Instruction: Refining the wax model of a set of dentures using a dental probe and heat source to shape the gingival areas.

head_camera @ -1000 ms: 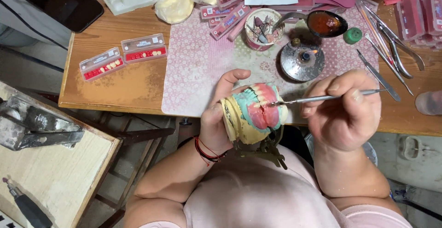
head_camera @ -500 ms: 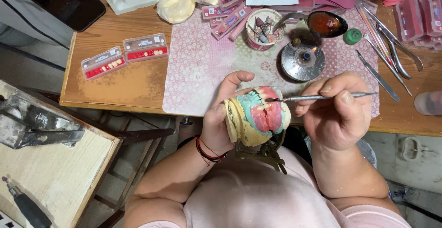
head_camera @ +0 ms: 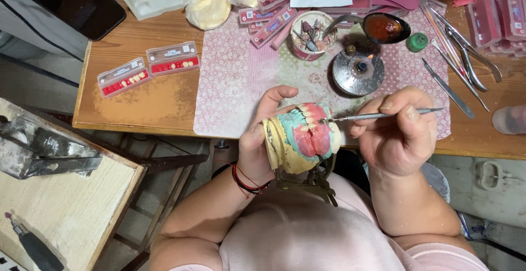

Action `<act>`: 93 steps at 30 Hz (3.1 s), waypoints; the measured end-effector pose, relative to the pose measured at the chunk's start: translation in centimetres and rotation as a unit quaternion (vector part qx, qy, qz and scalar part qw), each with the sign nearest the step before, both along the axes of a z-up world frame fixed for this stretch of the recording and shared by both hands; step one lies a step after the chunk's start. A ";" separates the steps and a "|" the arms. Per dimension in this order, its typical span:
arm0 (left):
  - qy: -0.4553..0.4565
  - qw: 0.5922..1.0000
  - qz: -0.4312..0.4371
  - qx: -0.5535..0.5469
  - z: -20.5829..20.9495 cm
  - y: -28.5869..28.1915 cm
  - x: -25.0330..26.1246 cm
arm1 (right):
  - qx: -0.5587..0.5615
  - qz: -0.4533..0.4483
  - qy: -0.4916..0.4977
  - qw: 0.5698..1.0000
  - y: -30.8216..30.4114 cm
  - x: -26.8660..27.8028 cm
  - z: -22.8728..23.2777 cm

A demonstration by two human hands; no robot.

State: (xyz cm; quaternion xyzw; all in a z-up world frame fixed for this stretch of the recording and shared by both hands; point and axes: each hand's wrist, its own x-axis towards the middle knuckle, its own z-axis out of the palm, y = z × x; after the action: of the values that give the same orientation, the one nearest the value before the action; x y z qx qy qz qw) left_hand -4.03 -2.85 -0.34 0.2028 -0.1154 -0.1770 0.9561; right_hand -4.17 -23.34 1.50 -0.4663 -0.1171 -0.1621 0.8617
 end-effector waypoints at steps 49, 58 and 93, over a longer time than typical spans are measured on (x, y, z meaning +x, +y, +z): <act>-0.023 0.997 0.063 0.026 -3.1 -0.4 2.9 | 0.078 0.031 -0.030 0.996 0.3 1.5 -3.2; -0.026 0.997 0.065 0.019 -3.4 -0.4 2.9 | 0.077 0.014 -0.021 0.997 -0.2 1.8 -3.9; -0.008 0.991 0.016 0.134 -1.6 0.2 4.4 | -0.070 -0.216 0.179 0.957 -5.3 4.6 -1.0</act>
State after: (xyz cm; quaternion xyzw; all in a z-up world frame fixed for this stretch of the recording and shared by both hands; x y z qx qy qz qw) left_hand 0.39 -2.69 -1.97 0.3321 -0.0951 -0.1734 0.9223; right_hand 0.38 -28.62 0.46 -0.5609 0.1315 -0.2498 0.7783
